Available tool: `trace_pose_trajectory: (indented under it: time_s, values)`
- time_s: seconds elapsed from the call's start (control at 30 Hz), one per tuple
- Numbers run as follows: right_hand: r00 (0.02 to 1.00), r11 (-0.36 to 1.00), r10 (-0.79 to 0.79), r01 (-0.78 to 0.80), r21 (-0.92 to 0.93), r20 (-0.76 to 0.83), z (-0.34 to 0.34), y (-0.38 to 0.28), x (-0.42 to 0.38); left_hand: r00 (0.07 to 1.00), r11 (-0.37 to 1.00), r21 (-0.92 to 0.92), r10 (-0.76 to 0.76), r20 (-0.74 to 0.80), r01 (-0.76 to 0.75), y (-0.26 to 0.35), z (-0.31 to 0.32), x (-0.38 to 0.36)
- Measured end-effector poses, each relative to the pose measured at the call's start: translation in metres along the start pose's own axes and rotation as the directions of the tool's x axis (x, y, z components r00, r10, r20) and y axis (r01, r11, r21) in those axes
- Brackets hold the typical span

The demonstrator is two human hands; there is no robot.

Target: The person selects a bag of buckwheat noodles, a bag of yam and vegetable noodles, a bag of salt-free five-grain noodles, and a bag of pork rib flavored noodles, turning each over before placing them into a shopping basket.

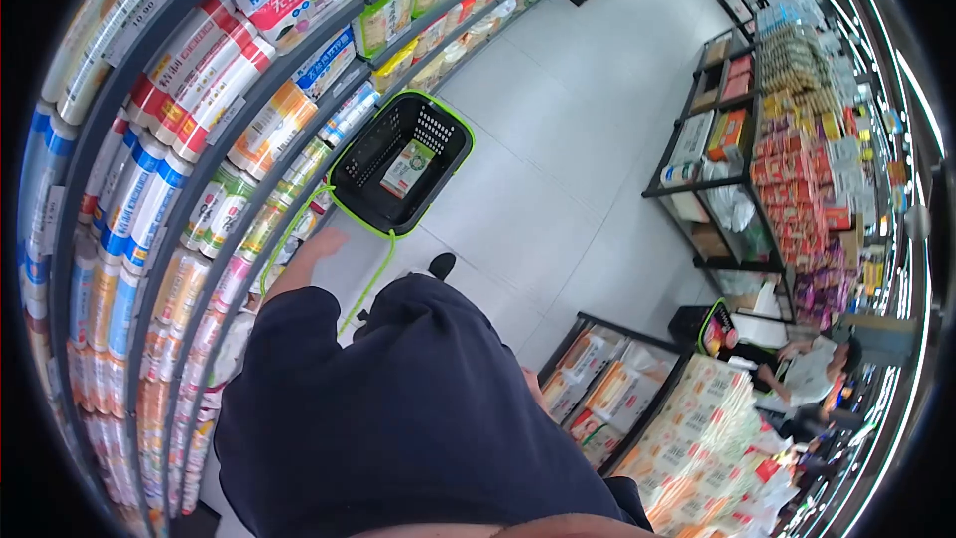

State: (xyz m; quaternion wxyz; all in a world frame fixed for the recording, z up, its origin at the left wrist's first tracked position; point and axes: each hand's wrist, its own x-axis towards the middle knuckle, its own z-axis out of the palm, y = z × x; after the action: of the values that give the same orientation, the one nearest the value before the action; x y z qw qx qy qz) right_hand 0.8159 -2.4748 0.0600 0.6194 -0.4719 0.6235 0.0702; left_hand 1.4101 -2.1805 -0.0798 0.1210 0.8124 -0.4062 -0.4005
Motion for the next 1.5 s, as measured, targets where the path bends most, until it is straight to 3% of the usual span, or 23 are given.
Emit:
trace_pose_trajectory:
  time_s: [0.03, 0.07, 0.13, 0.17, 0.2, 0.27, 0.3, 0.33, 0.37, 0.43, 0.57, 0.7, 0.73, 0.8, 0.87, 0.93, 0.97, 1.03, 1.2, 1.27, 1.33, 1.4, 1.5]
  values:
    - [1.0, 1.0, 0.022, -0.021, -0.014, 0.02, -0.013, -0.013, 0.011, 0.944, 0.849, -0.477, -0.312, -0.105, 0.227, 0.045, -0.023, 0.001]
    - [1.0, 0.999, 0.012, -0.011, -0.036, 0.029, -0.024, -0.028, 0.022, 0.927, 0.86, -0.494, -0.282, -0.249, 0.129, 0.074, -0.049, 0.01]
    - [0.992, 0.915, 0.13, -0.124, -0.384, -0.01, -0.046, -0.056, 0.037, 0.827, 0.856, -0.516, -0.272, -0.492, -0.025, 0.103, -0.11, 0.027]
    - [0.991, 0.909, 0.13, -0.118, -0.399, 0.004, -0.053, -0.075, 0.042, 0.78, 0.887, -0.457, -0.327, -0.534, 0.058, 0.122, -0.158, 0.022]
    - [0.983, 0.912, 0.175, -0.18, -0.369, -0.047, -0.055, -0.099, 0.047, 0.493, 0.936, -0.335, -0.244, -0.835, -0.104, 0.128, -0.188, 0.023]
    - [0.975, 0.911, 0.208, -0.224, -0.346, -0.083, -0.05, -0.133, 0.07, 0.338, 0.926, -0.378, -0.348, -0.874, -0.024, 0.136, -0.272, 0.011]
    - [0.979, 0.932, 0.185, -0.201, -0.301, -0.082, -0.047, -0.147, 0.083, 0.121, 0.991, -0.13, -0.128, -0.984, -0.014, 0.156, -0.315, -0.005]
    - [0.983, 0.95, 0.163, -0.178, -0.258, -0.081, -0.047, -0.159, 0.096, 0.093, 0.974, -0.226, -0.225, -0.97, -0.003, 0.182, -0.354, -0.023]
    - [0.994, 0.987, 0.098, -0.09, -0.13, 0.057, -0.062, -0.136, 0.147, 0.063, 0.947, -0.321, -0.321, -0.945, 0.007, 0.198, -0.384, -0.039]
    - [0.993, 0.992, 0.044, -0.03, -0.125, 0.11, -0.058, -0.164, 0.17, -0.169, 0.978, -0.119, -0.091, -0.982, 0.17, 0.196, -0.424, -0.044]
    - [0.989, 0.992, 0.035, -0.017, -0.125, 0.143, -0.044, -0.236, 0.188, -0.232, 0.976, -0.193, -0.166, -0.958, 0.1, 0.167, -0.456, -0.022]
    - [0.985, 0.991, -0.015, 0.038, -0.129, 0.172, -0.059, -0.264, 0.219, -0.325, 0.955, -0.281, -0.236, -0.916, 0.099, 0.164, -0.463, -0.008]
    - [0.919, 0.914, -0.241, 0.323, -0.247, 0.311, -0.075, -0.257, 0.233, -0.334, 0.954, -0.281, -0.233, -0.913, 0.104, 0.163, -0.464, -0.005]
    - [0.632, 0.567, -0.531, 0.76, -0.318, 0.565, -0.104, -0.264, 0.253, -0.356, 0.92, -0.392, -0.357, -0.863, 0.028, 0.163, -0.464, 0.0]
    - [0.805, 0.66, -0.35, 0.575, -0.484, 0.479, -0.123, -0.282, 0.259, -0.36, 0.912, -0.41, -0.372, -0.856, 0.031, 0.165, -0.468, 0.002]
    - [0.881, 0.696, -0.23, 0.446, -0.563, 0.413, -0.135, -0.306, 0.265, -0.068, 0.802, -0.515, -0.557, -0.828, -0.302, 0.174, -0.468, 0.003]
    - [0.895, 0.696, -0.197, 0.415, -0.585, 0.4, -0.141, -0.317, 0.269, -0.079, 0.807, -0.514, -0.556, -0.828, -0.29, 0.175, -0.467, 0.002]
    - [0.904, 0.687, -0.162, 0.392, -0.612, 0.397, -0.153, -0.342, 0.283, 0.11, 0.624, -0.64, -0.672, -0.732, -0.447, 0.178, -0.467, -0.003]
    - [0.909, 0.713, -0.103, 0.351, -0.607, 0.404, -0.17, -0.42, 0.329, 0.017, 0.584, -0.607, -0.713, -0.701, -0.539, 0.193, -0.464, 0.004]
    - [0.905, 0.731, -0.077, 0.337, -0.593, 0.419, -0.171, -0.45, 0.355, -0.106, 0.543, -0.484, -0.733, -0.672, -0.686, 0.185, -0.46, 0.013]
    - [0.956, 0.912, 0.172, -0.064, -0.404, 0.237, -0.17, -0.481, 0.402, -0.187, 0.537, -0.423, -0.752, -0.631, -0.73, 0.196, -0.465, 0.017]
    - [0.951, 0.893, 0.187, -0.06, -0.446, 0.247, -0.165, -0.514, 0.432, -0.232, 0.475, -0.277, -0.761, -0.607, -0.835, 0.226, -0.471, 0.017]
    - [0.946, 0.847, 0.203, -0.04, -0.53, 0.253, -0.145, -0.559, 0.467, -0.264, 0.555, -0.299, -0.717, -0.645, -0.776, 0.242, -0.479, -0.005]
